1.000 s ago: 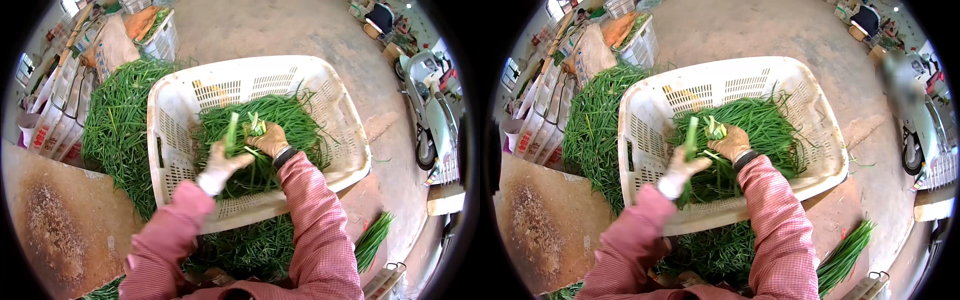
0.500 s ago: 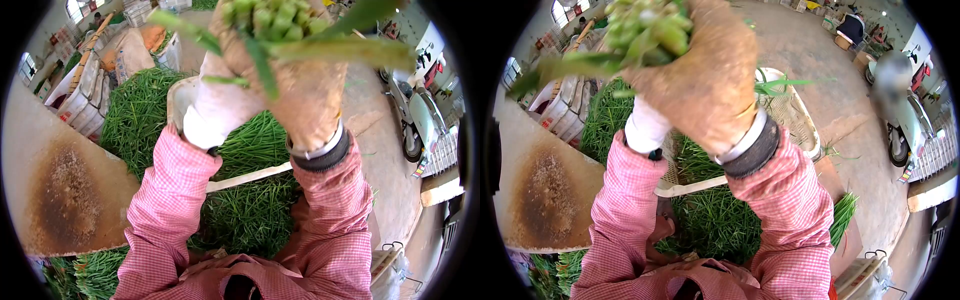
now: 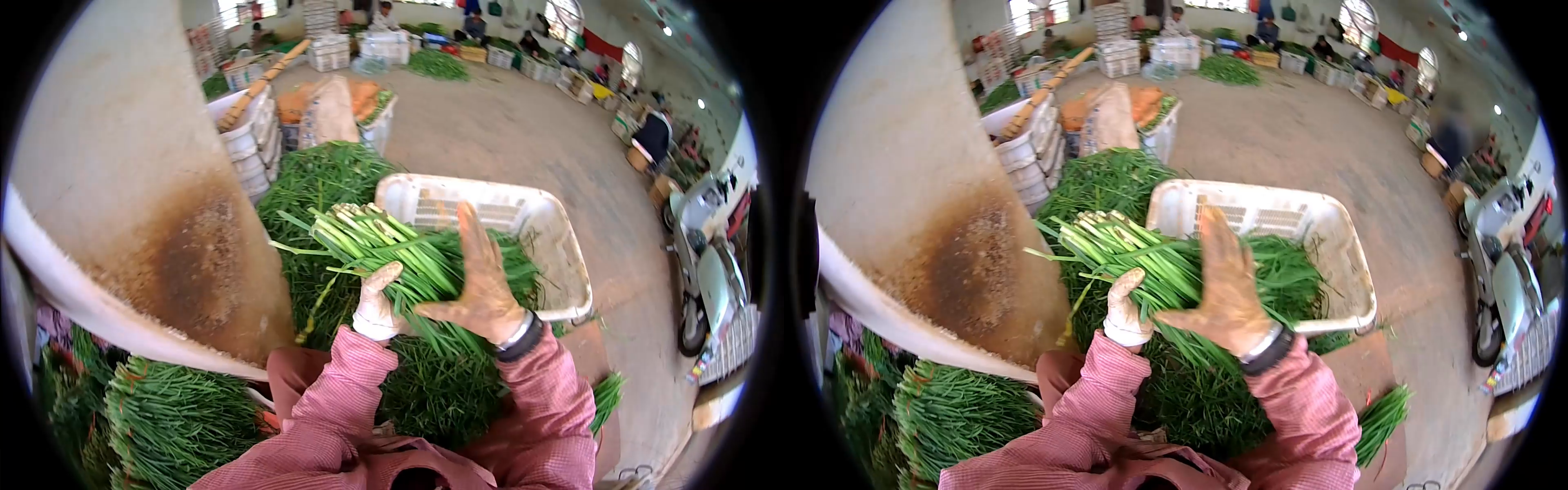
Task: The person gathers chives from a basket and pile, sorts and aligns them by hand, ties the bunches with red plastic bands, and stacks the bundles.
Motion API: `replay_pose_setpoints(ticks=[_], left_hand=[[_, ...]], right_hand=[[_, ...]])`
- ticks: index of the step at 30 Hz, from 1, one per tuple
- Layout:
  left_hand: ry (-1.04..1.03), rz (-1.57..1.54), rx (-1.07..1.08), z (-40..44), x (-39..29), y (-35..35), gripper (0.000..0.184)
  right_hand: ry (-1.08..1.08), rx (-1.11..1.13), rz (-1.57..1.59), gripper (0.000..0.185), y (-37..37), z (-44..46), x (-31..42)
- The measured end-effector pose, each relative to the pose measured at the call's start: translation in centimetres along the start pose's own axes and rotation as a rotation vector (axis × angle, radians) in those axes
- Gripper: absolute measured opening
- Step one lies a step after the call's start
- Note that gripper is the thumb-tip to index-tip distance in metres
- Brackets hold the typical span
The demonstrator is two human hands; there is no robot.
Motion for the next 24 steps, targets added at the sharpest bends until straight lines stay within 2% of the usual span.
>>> replay_pose_setpoints(ticks=[2,3,5,7,8,9,12,14,16,17,18,20,21,22,24], left_hand=[[0.025,-0.001,0.085,-0.5,-0.2,-2.5,0.043],[-0.074,0.146,0.024,-0.2,0.3,-0.3,0.044],[-0.089,0.174,-0.058,-1.4,1.1,0.1,0.052],[-0.258,0.406,-0.352,-4.2,0.9,1.3,0.062],[-0.284,0.360,-0.300,-4.8,0.8,0.8,0.063],[-0.308,0.311,-0.247,-5.4,0.8,0.2,0.065],[-0.240,0.242,-0.063,-6.7,-4.5,-2.1,0.061],[-0.122,-0.161,-0.093,-7.7,-7.9,0.4,0.062],[-0.254,-0.111,-0.117,-8.6,-12.4,4.3,0.056],[-0.458,0.080,-0.220,-9.8,-14.1,1.6,0.047],[-0.492,0.093,-0.222,-10.0,-14.4,1.4,0.038],[-0.427,0.109,-0.230,-9.6,-13.9,2.5,0.035],[-0.265,-0.022,-0.148,-8.5,-12.6,3.8,0.033],[-0.156,0.048,-0.115,-8.2,-11.5,1.6,0.034],[0.098,0.304,0.048,-7.0,-8.3,-1.7,0.045]], right_hand=[[-0.002,0.218,0.442,0.108,-3.0,-0.8,-1.6],[0.014,0.219,0.434,0.108,-3.1,-1.3,-1.7],[-0.186,0.356,0.468,0.095,-4.0,-1.8,-2.3],[-0.191,0.341,0.433,0.090,-2.7,-1.3,-0.3],[-0.204,0.326,0.408,0.085,-2.2,-0.8,0.6],[-0.110,0.322,0.366,0.084,-2.0,0.4,2.2],[0.130,0.394,0.228,0.099,-2.5,4.4,9.0],[0.359,0.392,0.282,0.112,-4.7,6.8,14.1],[0.509,0.350,0.291,0.122,-6.6,8.3,17.2],[0.441,0.394,0.297,0.123,-7.4,8.6,17.1],[0.360,0.439,0.300,0.123,-8.0,8.6,16.5],[0.179,0.584,0.593,0.125,-9.2,6.3,13.0],[0.216,0.482,0.783,0.130,-11.2,5.2,10.2],[0.127,0.414,1.049,0.119,-13.3,3.7,7.9],[-0.055,0.212,1.437,0.095,-12.8,0.0,6.7]])
Point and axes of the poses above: each hand's wrist, its own z-axis towards the middle knuckle, its own y-axis out of the back of the hand, x = y × z, the point moved 7 cm from there along z, towards the middle knuckle, and after that the axes turned 9 degrees about x, right-handed, at the moved point
